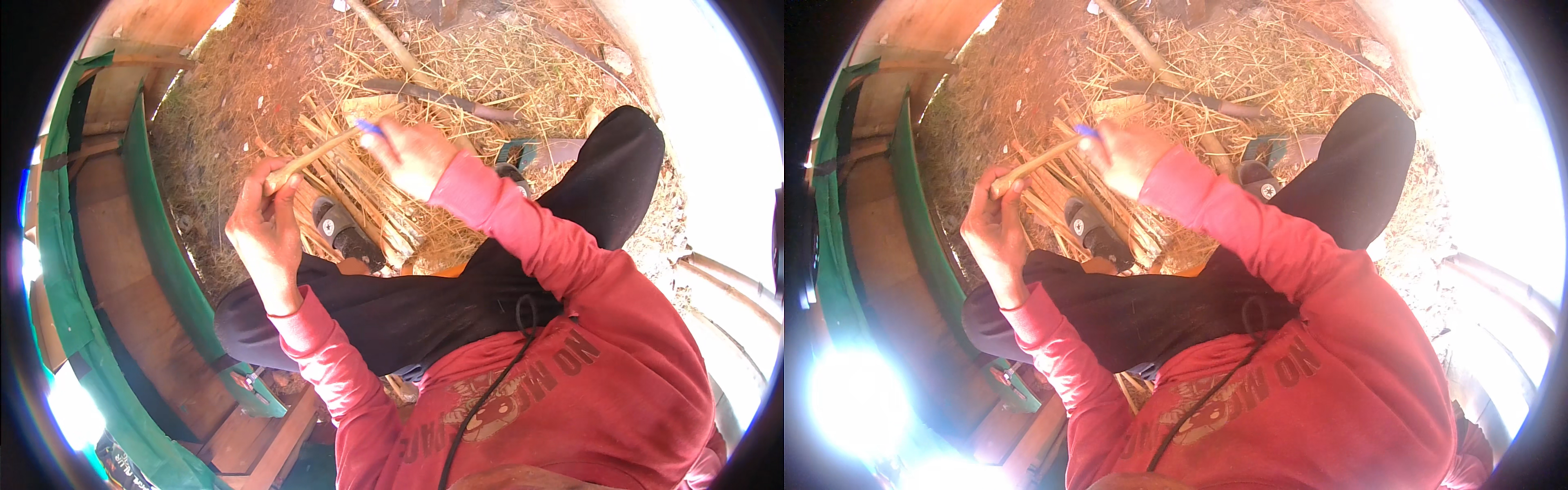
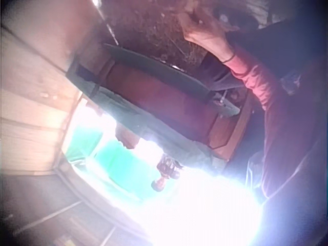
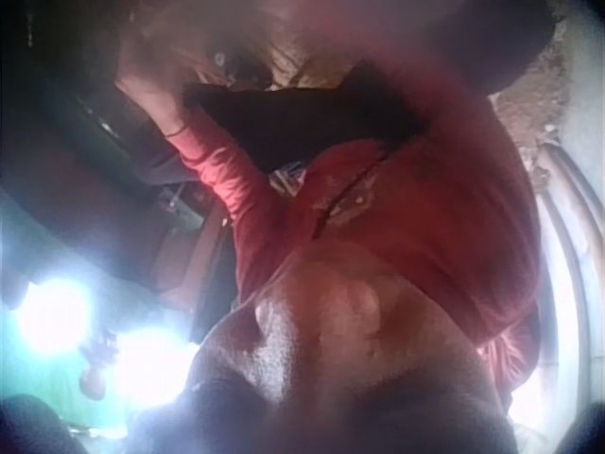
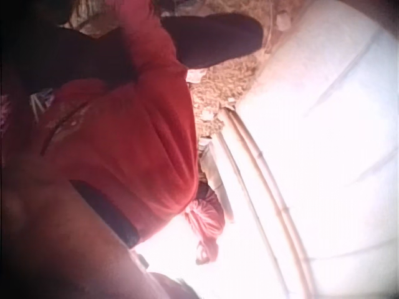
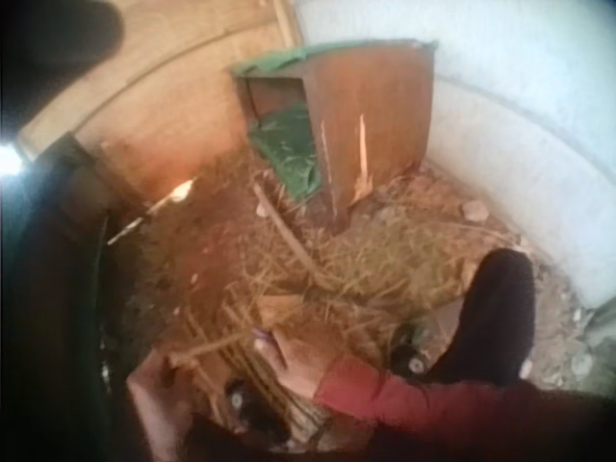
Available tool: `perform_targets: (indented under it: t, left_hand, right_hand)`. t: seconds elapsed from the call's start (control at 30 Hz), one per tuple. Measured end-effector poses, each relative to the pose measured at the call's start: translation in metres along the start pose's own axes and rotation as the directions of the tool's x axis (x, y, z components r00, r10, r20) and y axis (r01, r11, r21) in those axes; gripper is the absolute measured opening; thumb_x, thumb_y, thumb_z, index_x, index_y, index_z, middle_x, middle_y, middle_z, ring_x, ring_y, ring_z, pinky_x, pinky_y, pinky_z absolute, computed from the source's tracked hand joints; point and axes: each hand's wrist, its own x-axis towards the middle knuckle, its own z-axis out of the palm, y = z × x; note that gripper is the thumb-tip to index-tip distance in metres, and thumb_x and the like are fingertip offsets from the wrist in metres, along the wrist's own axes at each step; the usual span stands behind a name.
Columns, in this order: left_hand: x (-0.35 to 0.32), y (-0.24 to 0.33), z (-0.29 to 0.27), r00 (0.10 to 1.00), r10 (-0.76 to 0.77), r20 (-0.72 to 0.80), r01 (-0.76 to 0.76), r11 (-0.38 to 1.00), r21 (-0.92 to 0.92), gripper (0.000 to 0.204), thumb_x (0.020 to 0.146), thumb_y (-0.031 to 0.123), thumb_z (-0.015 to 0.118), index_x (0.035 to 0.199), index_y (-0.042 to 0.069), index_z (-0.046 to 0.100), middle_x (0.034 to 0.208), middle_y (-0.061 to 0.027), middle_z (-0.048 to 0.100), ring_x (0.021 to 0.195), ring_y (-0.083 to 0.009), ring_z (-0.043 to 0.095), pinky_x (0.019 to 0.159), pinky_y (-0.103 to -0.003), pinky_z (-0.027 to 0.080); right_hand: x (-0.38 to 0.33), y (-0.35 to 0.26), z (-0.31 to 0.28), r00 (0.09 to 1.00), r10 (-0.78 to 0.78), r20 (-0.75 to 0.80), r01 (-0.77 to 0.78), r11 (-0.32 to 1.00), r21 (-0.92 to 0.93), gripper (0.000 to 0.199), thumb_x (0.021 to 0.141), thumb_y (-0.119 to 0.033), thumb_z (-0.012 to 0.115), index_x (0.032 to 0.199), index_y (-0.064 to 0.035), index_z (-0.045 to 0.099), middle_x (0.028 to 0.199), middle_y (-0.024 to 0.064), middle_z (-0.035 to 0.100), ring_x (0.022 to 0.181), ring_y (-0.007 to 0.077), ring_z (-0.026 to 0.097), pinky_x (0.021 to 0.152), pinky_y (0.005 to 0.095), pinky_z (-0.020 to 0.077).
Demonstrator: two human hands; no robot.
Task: The person sits on the ground and uses a knife to sharpen the ends of thin wooden sticks. They hold each stick with one hand and scrape the blade along the wood to create a point, occasionally inspecting the result before moving to the next stick.
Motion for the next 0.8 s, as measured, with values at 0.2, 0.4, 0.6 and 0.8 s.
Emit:
perform_targets:
  t: [0.2,0.4,0.6,0.8]
  left_hand:
    - [-0.002,0.004,0.004,0.987,0.160,0.024,-0.160,0.987,0.004,0.024,0.084,-0.002,0.070,0.107,0.008,0.068,0.087,-0.0046,0.070,0.070,-0.0112,0.065,0.066,-0.027,0.055]
    - [-0.005,0.003,0.005,0.987,0.157,0.016,-0.157,0.986,0.053,0.025,0.084,-0.001,0.070,0.106,0.009,0.068,0.084,-0.0060,0.068,0.070,-0.0124,0.065,0.062,-0.029,0.054]
    - [0.000,-0.014,-0.004,0.996,0.090,0.015,-0.090,0.995,0.032,0.022,0.086,0.002,0.071,0.107,0.009,0.068,0.080,-0.0075,0.068,0.066,-0.0108,0.063,0.062,-0.029,0.053]
    - [-0.001,-0.008,0.003,0.991,0.132,0.013,-0.131,0.989,-0.074,0.021,0.087,0.003,0.071,0.107,0.007,0.068,0.083,-0.0076,0.072,0.067,-0.0096,0.063,0.063,-0.027,0.054]
  right_hand:
    - [-0.023,-0.009,0.038,0.996,-0.026,-0.086,0.024,0.999,-0.028,0.031,0.101,-0.026,0.051,0.120,-0.0021,0.054,0.059,0.0206,0.059,0.050,0.0386,0.061,0.046,0.0481,0.0494]
    - [-0.017,0.007,0.054,0.974,-0.141,-0.178,0.153,0.987,0.056,0.025,0.099,-0.025,0.055,0.106,-0.0016,0.057,0.060,0.0208,0.060,0.056,0.0418,0.064,0.048,0.0490,0.0498]
    - [-0.011,0.004,0.051,0.983,-0.121,-0.142,0.115,0.992,-0.049,0.025,0.099,-0.027,0.056,0.105,-0.0032,0.058,0.058,0.0222,0.059,0.054,0.0428,0.062,0.048,0.0505,0.0493]
    - [-0.007,0.039,0.060,0.931,-0.312,-0.191,0.281,0.944,-0.174,0.029,0.100,-0.028,0.052,0.106,0.0002,0.060,0.068,0.0231,0.064,0.062,0.0417,0.065,0.054,0.0498,0.0527]
